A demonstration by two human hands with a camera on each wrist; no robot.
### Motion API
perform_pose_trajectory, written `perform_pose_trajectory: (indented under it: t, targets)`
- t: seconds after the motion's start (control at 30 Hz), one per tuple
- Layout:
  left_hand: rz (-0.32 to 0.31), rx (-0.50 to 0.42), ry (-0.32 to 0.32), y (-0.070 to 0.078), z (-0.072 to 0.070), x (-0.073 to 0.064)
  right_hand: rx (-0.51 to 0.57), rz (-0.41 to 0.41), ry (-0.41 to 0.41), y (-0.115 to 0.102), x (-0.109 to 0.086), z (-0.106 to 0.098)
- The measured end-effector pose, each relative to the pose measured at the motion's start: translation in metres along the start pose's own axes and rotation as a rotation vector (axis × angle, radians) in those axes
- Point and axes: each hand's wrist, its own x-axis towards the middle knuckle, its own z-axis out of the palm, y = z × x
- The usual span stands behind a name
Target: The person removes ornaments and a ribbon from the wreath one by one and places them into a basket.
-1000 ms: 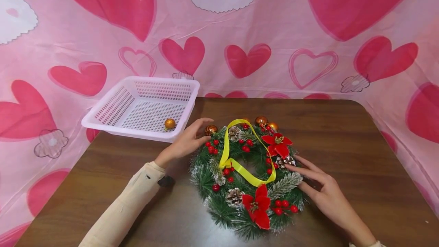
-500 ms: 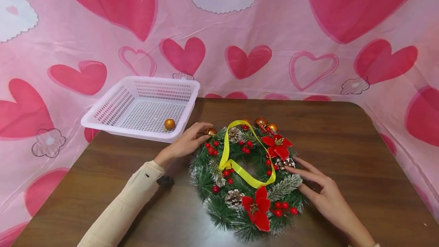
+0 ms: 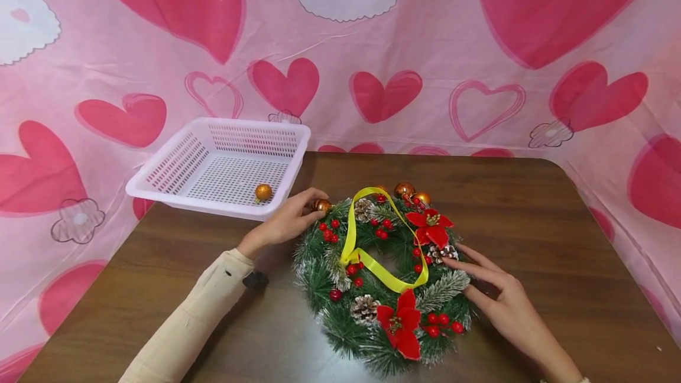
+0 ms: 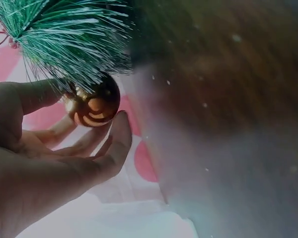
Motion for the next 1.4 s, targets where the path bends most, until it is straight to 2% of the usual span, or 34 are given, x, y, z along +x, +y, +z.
perform_pose_trajectory:
  t: [0.27, 0.47, 0.67, 1.17, 1.4]
  targets:
    - [0.031, -0.007, 0.045, 0.006, -0.001, 0.000, 0.000, 0.007, -0.003, 0.000, 0.000, 0.000]
    - [0.037, -0.045, 0.077, 0.009, -0.003, 0.000, -0.002, 0.007, 0.000, -0.001, 0.000, 0.000]
    - [0.032, -0.102, 0.069, 0.014, -0.005, 0.000, 0.003, -0.008, 0.002, -0.002, 0.000, 0.000]
    - [0.041, -0.148, 0.065, 0.024, -0.014, -0.001, 0.001, -0.012, 0.004, -0.001, 0.000, 0.000]
    - [0.051, -0.167, 0.082, 0.025, -0.016, -0.001, 0.011, -0.012, 0.000, -0.001, -0.001, 0.000]
